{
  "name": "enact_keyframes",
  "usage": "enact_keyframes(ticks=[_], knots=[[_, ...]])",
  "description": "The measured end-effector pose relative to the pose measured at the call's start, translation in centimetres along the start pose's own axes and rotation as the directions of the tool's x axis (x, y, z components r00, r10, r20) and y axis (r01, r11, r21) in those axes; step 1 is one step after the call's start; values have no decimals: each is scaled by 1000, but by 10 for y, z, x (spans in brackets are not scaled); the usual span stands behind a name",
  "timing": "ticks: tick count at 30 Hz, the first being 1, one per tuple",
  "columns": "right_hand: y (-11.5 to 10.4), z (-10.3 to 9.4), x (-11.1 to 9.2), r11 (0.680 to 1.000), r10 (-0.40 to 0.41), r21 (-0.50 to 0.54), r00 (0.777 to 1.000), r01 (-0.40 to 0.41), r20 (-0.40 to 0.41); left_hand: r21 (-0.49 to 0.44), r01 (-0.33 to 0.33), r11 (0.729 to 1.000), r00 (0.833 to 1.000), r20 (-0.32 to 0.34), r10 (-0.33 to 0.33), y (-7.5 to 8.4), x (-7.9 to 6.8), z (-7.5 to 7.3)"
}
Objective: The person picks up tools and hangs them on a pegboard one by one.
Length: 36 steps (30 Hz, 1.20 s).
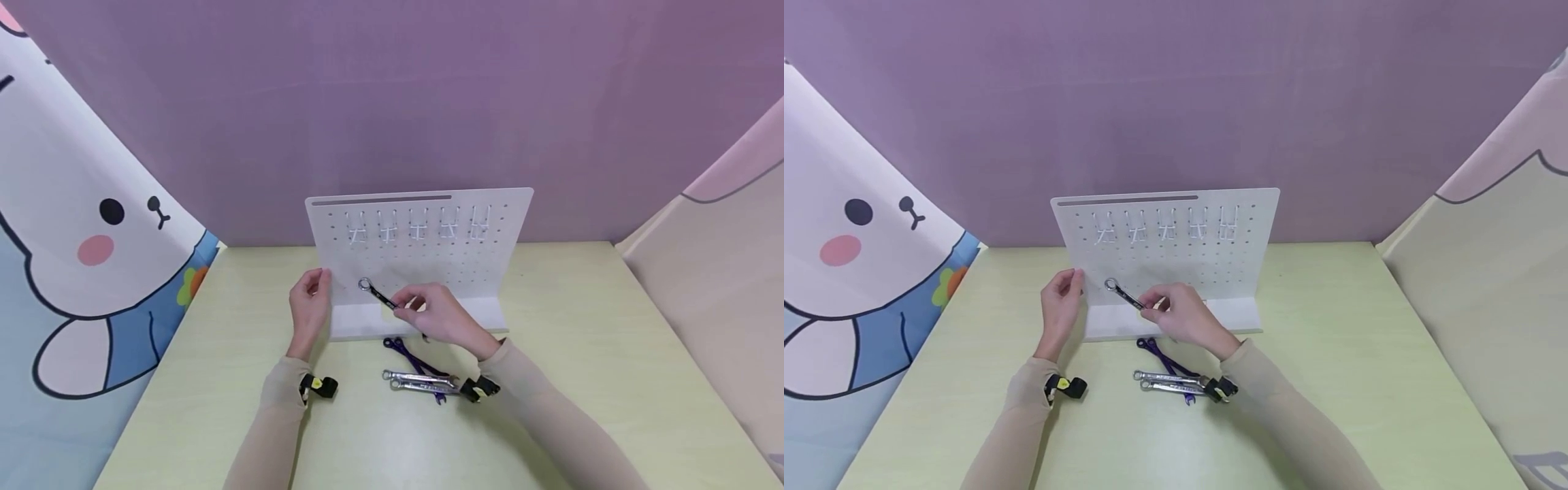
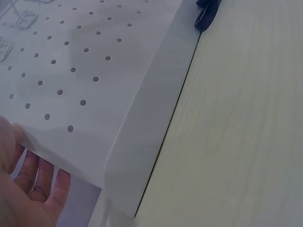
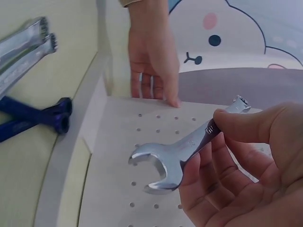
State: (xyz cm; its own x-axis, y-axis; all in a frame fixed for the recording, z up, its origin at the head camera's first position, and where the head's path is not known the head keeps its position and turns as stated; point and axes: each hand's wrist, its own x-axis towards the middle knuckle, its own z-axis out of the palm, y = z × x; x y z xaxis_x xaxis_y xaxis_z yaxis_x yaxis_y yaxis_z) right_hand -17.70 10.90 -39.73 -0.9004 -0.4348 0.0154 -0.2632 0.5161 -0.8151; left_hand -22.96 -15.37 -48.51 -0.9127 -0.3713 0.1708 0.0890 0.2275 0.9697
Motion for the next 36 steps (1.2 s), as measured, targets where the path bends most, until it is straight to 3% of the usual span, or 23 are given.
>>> enact_keyframes(ticks=[18, 36], knots=[[-31, 0, 16, 993, -31, 110, 996, 41, -88, -2, -2, 1000, 1000, -20, 2, -2, 2, 2], [-36, 1, 31, 990, 2, 142, 993, 14, -115, 15, 1, 1000, 1000, -8, -1, -3, 3, 2]])
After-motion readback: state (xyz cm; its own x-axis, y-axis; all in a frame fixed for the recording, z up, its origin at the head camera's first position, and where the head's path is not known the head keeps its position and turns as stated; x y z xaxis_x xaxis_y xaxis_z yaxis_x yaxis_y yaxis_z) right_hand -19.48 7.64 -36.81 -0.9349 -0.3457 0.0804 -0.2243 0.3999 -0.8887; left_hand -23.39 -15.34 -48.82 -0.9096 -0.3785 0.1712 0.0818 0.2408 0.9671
